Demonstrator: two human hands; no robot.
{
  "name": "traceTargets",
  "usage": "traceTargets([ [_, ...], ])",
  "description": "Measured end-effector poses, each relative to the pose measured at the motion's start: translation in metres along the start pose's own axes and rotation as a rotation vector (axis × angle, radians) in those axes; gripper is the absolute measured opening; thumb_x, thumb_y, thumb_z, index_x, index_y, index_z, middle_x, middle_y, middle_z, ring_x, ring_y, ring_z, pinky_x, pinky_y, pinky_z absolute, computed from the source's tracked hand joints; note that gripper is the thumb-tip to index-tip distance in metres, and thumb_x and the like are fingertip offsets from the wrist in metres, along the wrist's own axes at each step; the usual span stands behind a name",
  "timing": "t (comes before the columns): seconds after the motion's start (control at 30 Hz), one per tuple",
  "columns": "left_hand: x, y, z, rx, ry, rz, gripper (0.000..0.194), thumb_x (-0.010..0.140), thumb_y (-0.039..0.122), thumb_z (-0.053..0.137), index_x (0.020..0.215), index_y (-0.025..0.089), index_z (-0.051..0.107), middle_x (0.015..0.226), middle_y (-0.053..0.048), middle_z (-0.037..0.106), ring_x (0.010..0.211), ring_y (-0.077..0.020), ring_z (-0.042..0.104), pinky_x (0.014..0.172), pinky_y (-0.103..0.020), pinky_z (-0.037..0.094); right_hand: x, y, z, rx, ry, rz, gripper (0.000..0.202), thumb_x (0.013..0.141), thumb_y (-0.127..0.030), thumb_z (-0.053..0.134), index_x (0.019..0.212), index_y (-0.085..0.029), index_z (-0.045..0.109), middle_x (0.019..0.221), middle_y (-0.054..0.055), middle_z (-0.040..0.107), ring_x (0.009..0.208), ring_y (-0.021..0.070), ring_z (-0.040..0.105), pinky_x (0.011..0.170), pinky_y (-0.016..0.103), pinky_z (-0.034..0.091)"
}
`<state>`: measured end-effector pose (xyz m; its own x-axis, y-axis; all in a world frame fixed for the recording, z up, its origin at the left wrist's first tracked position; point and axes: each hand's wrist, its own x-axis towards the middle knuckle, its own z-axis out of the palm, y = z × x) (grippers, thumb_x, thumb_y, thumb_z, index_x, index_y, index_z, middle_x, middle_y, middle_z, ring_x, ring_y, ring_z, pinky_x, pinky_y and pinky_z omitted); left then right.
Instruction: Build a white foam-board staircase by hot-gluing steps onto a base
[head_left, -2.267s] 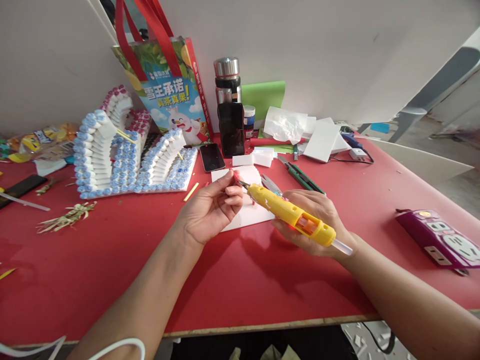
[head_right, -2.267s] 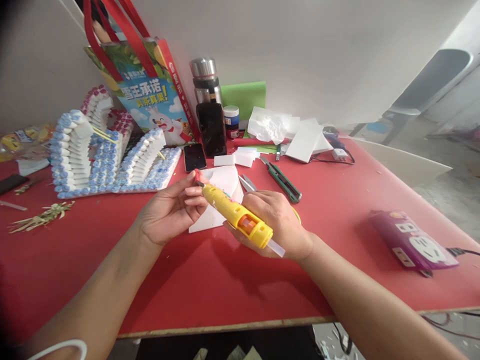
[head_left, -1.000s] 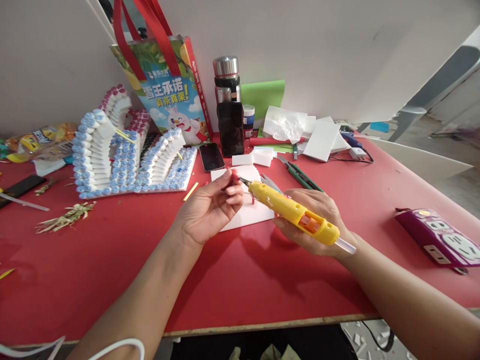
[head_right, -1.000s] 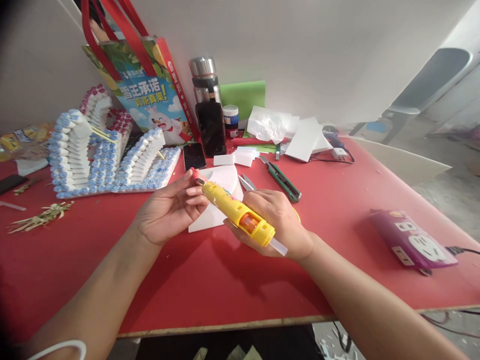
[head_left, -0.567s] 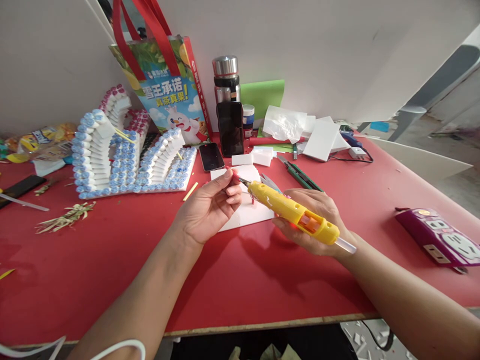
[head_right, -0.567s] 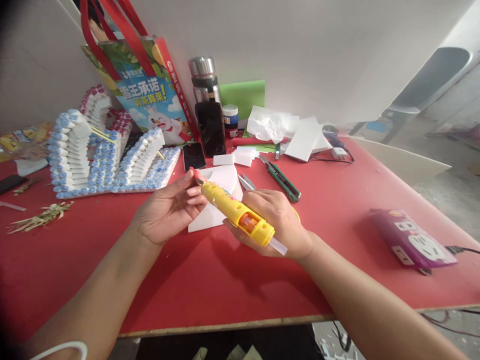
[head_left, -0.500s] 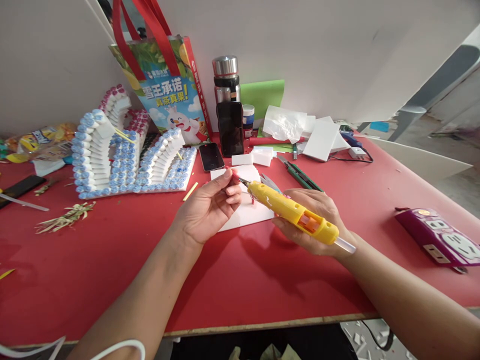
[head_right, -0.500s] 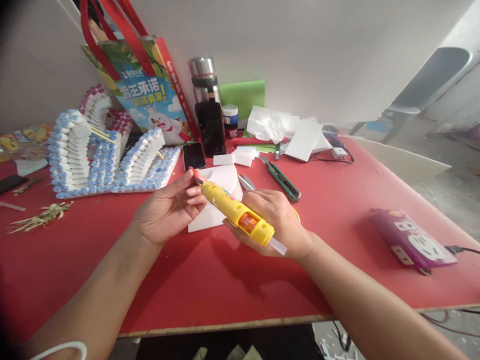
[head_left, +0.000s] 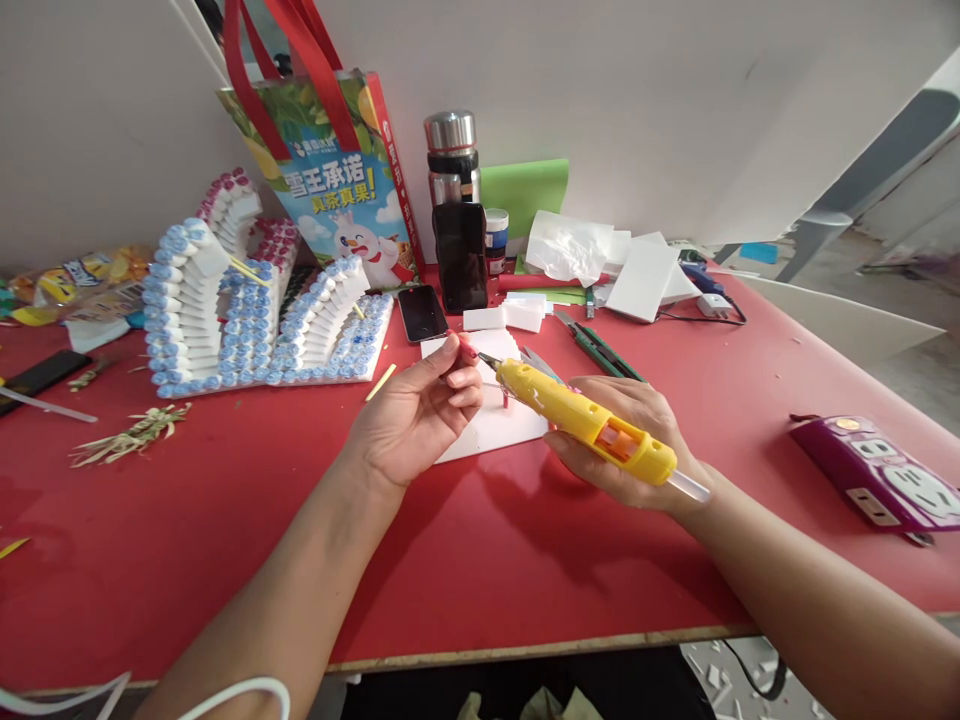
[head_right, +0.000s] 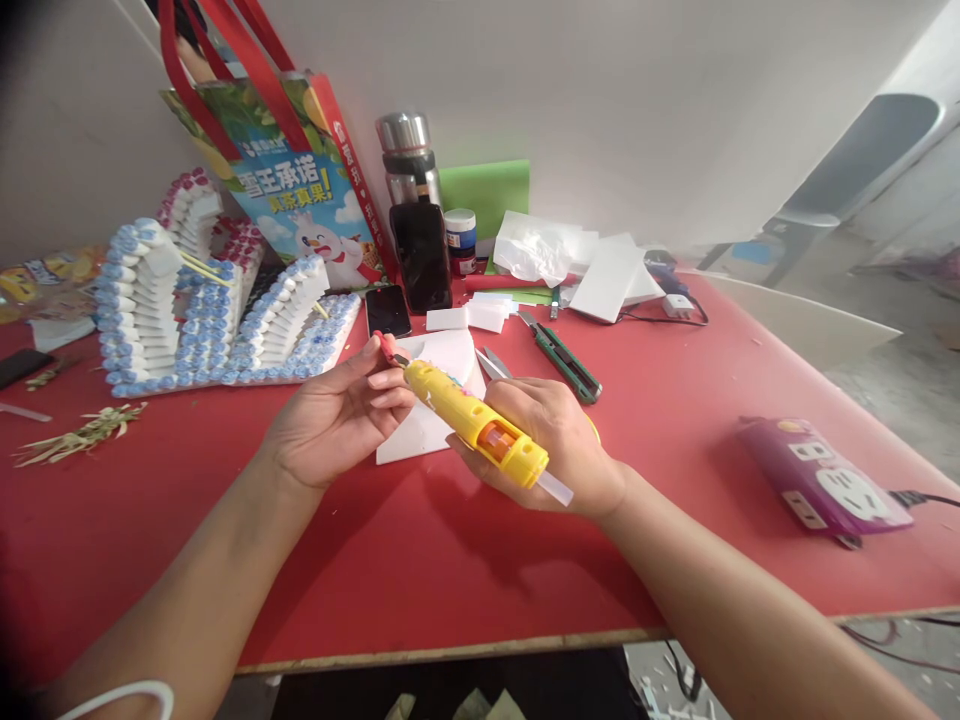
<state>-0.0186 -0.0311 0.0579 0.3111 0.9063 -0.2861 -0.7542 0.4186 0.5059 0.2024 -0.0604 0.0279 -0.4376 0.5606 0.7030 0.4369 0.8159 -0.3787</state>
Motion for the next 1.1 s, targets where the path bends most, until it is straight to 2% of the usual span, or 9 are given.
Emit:
traceTargets([
  [0.17,0.0007,0.0003,0.0005,-0.003,-0.002,0.016,0.007,0.090,0.007,0.066,0.085,0.011,0.069,0.080,-0.002,0.069,0.054,-0.0041,0.053,0.050,-0.018,0.044,-0.0007,0.0001,-0.0003,0.000,-0.012,0.009,0.024,0.089,-0.019,0.061,0.079,-0.024,0.039,0.065,-0.005,0.038,0.053,0.0100,0.032,0.051,0.027,0.028],
  [0.33,0.0008,0.0001,0.0028,0.024,0.023,0.038,0.007,0.091,0.007,0.065,0.085,0.009,0.069,0.080,-0.003,0.068,0.053,-0.0033,0.052,0.048,-0.017,0.042,-0.0009,-0.0001,0.0005,0.004,-0.026,0.006,0.025,0.086,-0.020,0.063,0.080,-0.024,0.039,0.066,-0.004,0.043,0.054,0.0112,0.037,0.053,0.028,0.032],
  [0.53,0.0014,-0.0018,0.0014,0.090,0.039,0.094,0.006,0.085,0.006,0.072,0.085,0.011,0.069,0.080,-0.003,0.069,0.054,-0.0040,0.052,0.050,-0.018,0.044,0.0006,-0.0017,-0.0004,0.001,-0.003,0.005,0.021,0.087,-0.020,0.062,0.080,-0.025,0.042,0.064,-0.005,0.044,0.052,0.0114,0.037,0.051,0.028,0.032],
  [0.8,0.0020,-0.0023,0.0002,0.083,0.017,0.071,0.005,0.083,0.006,0.074,0.083,0.010,0.070,0.078,-0.002,0.069,0.053,-0.0041,0.053,0.049,-0.018,0.043,0.0022,-0.0015,0.0000,-0.004,0.010,0.005,0.023,0.086,-0.018,0.062,0.080,-0.024,0.041,0.064,-0.006,0.041,0.052,0.0104,0.036,0.051,0.027,0.030],
  [1.0,0.0005,-0.0012,0.0023,0.048,0.006,0.045,0.004,0.087,0.008,0.071,0.083,0.009,0.069,0.078,-0.002,0.068,0.054,-0.0033,0.049,0.049,-0.017,0.042,0.0012,-0.0010,0.0001,0.011,0.016,0.040,0.022,0.089,-0.024,0.064,0.081,-0.023,0.044,0.065,-0.004,0.046,0.052,0.0107,0.038,0.051,0.028,0.031],
  [1.1,-0.0004,-0.0010,0.0037,0.039,0.006,0.059,0.005,0.086,0.007,0.071,0.083,0.011,0.069,0.077,-0.001,0.067,0.053,-0.0030,0.049,0.049,-0.016,0.041,0.0014,-0.0016,-0.0005,0.023,0.013,0.054,0.024,0.089,-0.024,0.065,0.080,-0.024,0.043,0.064,-0.005,0.042,0.051,0.0102,0.035,0.050,0.028,0.029],
])
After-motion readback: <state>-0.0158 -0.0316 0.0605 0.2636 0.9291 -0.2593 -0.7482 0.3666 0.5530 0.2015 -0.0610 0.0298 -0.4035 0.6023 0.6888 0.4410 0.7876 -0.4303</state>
